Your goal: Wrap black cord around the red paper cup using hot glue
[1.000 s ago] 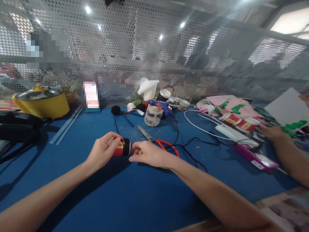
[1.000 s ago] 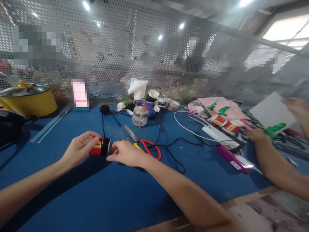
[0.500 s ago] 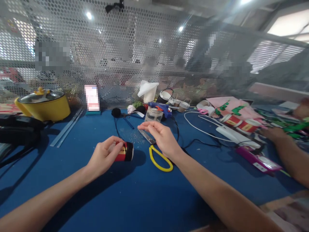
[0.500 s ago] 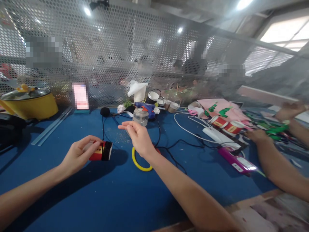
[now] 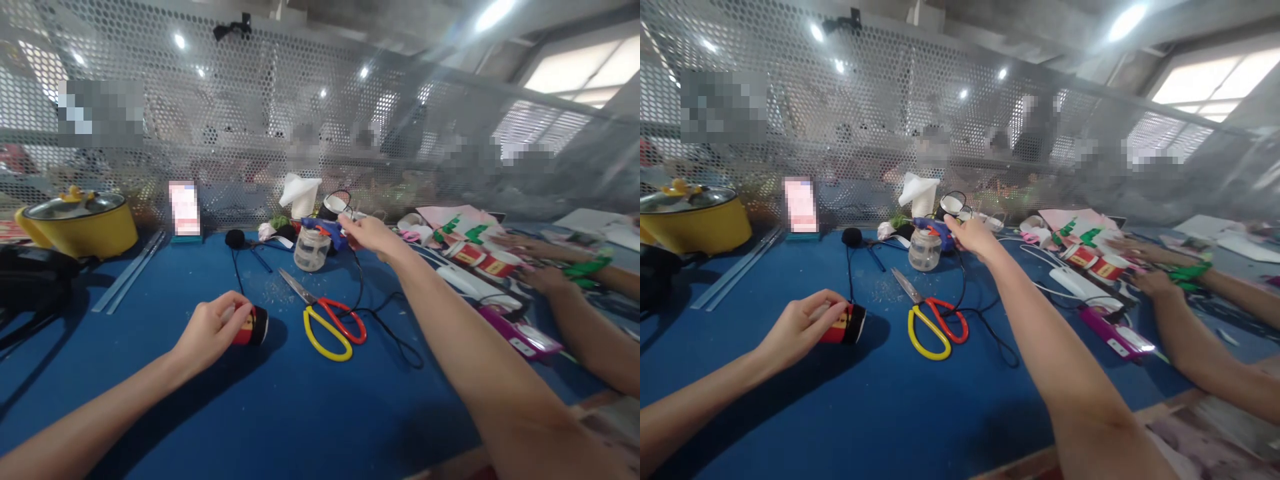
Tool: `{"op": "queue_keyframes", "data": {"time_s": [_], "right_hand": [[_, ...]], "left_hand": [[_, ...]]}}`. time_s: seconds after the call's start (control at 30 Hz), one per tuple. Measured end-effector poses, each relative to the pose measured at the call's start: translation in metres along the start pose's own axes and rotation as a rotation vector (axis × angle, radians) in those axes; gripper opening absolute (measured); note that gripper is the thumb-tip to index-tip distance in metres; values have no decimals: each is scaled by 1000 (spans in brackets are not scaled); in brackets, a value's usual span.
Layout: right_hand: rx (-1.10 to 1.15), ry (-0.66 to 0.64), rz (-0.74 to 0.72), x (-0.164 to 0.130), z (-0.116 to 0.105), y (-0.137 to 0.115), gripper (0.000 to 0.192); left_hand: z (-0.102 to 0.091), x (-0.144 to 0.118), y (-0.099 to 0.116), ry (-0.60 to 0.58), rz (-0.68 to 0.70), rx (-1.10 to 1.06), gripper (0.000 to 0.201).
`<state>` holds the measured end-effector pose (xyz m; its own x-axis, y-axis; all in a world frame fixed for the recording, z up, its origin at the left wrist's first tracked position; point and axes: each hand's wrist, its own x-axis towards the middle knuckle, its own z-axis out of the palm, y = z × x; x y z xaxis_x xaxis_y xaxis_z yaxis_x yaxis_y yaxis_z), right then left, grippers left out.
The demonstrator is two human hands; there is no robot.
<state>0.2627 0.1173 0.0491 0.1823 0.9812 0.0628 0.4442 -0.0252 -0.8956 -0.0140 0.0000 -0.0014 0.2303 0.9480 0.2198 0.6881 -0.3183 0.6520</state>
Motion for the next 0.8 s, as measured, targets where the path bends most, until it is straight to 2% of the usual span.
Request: {"op": "queue_keyframes", "data": {"time_s": [0.13,0.2,0.3,0.43,0.5,0.57,0.63,0.8], "right_hand": [[112,-180,115,4,13,5,31],[178,-221,144,4,17,6,23],[269,-194,130,3,21,8,17],[389,-98,-9,-6,25,7,16],[432,-65,-93,-17,25,3,12],[456,-96,-175,-34,24,-3,5],[448,-205,-234,-54,24,-6,5],[327,-424,-180,-102,30,-7,15]], "left_hand": [[1,1,0,-35,-10,46,26],[2,2,1,-37,-13,67,26],[2,2,0,-34,-19,77,26],[2,3,-2,-34,-17,74,27],[2,3,-3,-40,-16,66,28],[3,3,-4,-45,-21,62,28],[3,4,-3,-52,-37,58,28],[3,5,-3,-64,-73,21,29]]}}
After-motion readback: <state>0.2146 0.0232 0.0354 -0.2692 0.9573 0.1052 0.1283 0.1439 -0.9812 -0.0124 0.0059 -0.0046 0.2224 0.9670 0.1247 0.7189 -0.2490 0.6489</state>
